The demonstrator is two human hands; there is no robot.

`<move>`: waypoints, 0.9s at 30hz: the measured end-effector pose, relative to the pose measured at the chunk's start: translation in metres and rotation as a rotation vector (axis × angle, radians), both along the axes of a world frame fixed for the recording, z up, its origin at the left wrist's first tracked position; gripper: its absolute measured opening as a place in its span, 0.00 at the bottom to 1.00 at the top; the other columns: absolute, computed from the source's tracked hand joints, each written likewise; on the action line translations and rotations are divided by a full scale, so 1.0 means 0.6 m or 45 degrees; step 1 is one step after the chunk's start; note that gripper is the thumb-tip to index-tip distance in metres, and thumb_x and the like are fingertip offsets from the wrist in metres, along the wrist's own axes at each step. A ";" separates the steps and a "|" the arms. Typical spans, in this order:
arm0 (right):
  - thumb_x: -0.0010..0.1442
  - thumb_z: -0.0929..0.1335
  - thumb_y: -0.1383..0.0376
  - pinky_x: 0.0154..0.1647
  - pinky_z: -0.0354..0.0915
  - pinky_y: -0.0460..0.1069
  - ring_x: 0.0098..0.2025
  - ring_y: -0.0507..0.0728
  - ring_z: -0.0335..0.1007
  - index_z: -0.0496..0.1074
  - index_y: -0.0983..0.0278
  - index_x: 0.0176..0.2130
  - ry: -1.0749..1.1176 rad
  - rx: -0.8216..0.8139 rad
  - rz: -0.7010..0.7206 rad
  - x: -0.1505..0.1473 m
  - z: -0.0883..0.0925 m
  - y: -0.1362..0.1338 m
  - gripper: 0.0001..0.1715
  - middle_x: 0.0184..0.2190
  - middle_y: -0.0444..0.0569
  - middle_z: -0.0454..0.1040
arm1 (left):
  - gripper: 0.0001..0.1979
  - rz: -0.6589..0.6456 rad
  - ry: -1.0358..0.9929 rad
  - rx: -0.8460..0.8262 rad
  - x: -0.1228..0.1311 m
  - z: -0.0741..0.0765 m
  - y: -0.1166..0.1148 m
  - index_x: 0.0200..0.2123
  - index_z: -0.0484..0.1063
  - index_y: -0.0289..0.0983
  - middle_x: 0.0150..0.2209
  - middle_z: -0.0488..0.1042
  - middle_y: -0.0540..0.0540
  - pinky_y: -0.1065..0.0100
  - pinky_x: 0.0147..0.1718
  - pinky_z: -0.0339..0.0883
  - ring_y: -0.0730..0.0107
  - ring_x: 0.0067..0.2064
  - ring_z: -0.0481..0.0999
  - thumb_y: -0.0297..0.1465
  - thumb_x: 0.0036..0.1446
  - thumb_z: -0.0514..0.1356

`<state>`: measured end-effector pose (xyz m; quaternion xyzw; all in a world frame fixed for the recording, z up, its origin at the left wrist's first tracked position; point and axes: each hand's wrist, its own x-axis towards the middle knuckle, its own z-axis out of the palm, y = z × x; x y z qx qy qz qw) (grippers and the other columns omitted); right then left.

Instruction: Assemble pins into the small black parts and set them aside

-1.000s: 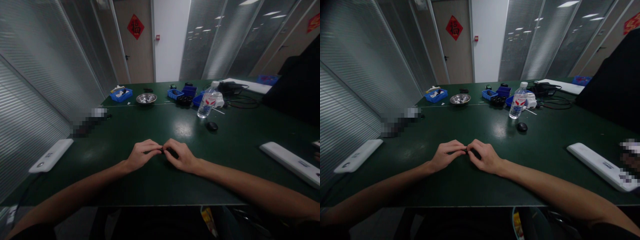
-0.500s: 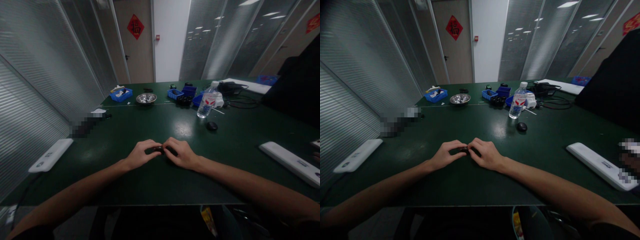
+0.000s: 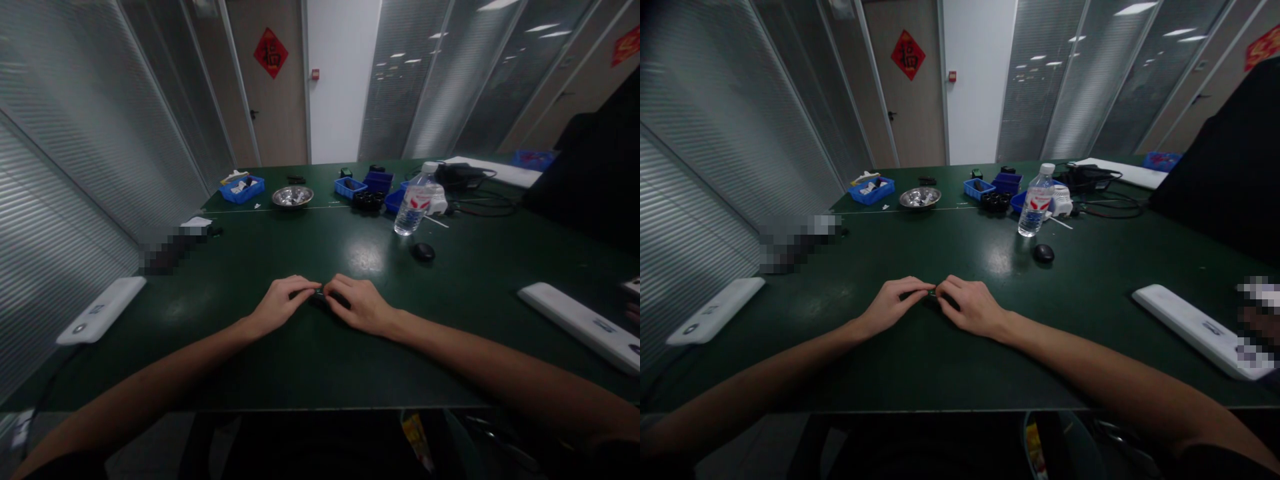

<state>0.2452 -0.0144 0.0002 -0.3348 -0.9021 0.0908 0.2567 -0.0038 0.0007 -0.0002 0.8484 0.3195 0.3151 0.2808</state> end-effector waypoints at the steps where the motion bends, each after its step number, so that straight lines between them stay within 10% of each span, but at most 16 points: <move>1: 0.69 0.65 0.65 0.34 0.61 0.47 0.36 0.53 0.69 0.70 0.62 0.46 -0.013 -0.002 -0.009 0.000 -0.001 0.001 0.07 0.40 0.48 0.73 | 0.14 0.013 0.005 -0.001 -0.002 -0.001 0.002 0.54 0.78 0.40 0.47 0.79 0.43 0.62 0.48 0.71 0.63 0.48 0.77 0.31 0.71 0.56; 18: 0.69 0.65 0.64 0.34 0.60 0.48 0.36 0.54 0.68 0.70 0.62 0.46 -0.086 0.050 -0.160 0.006 -0.008 0.014 0.07 0.41 0.48 0.73 | 0.18 0.069 0.303 0.112 -0.025 -0.014 0.030 0.59 0.73 0.41 0.54 0.73 0.41 0.56 0.54 0.68 0.58 0.55 0.72 0.36 0.69 0.58; 27: 0.68 0.66 0.66 0.34 0.60 0.49 0.39 0.56 0.69 0.70 0.62 0.43 -0.151 0.062 -0.295 0.024 -0.016 0.041 0.03 0.39 0.49 0.73 | 0.33 0.117 0.601 0.209 -0.047 -0.041 0.049 0.72 0.53 0.38 0.73 0.51 0.37 0.46 0.69 0.46 0.51 0.73 0.51 0.46 0.70 0.52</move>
